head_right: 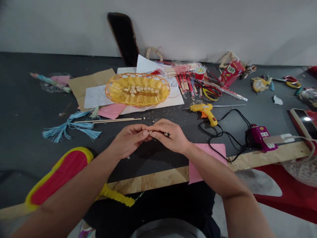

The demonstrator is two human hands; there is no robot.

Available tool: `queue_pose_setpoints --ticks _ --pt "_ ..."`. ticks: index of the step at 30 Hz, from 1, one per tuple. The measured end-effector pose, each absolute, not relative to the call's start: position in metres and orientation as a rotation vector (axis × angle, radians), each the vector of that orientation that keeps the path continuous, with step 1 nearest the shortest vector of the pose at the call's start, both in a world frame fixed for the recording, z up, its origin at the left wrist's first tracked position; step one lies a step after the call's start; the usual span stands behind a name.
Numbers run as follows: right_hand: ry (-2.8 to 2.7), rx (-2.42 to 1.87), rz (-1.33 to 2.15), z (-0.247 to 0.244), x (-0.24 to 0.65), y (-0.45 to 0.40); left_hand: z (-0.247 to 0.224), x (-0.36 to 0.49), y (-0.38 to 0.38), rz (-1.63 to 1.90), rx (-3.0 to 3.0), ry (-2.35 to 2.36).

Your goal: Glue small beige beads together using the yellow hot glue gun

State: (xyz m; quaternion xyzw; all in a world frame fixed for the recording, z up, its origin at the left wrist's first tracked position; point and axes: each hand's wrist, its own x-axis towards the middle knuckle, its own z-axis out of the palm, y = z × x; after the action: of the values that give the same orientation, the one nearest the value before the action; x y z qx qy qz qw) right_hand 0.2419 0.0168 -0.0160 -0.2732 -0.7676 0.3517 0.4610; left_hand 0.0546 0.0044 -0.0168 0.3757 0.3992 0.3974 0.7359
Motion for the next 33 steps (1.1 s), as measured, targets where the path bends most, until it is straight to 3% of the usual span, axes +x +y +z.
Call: queue_pose_setpoints --ticks 33 --pt "-1.897 -0.742 0.757 -0.0213 0.2409 0.0144 -0.0156 0.0557 0.0040 0.936 0.825 0.911"
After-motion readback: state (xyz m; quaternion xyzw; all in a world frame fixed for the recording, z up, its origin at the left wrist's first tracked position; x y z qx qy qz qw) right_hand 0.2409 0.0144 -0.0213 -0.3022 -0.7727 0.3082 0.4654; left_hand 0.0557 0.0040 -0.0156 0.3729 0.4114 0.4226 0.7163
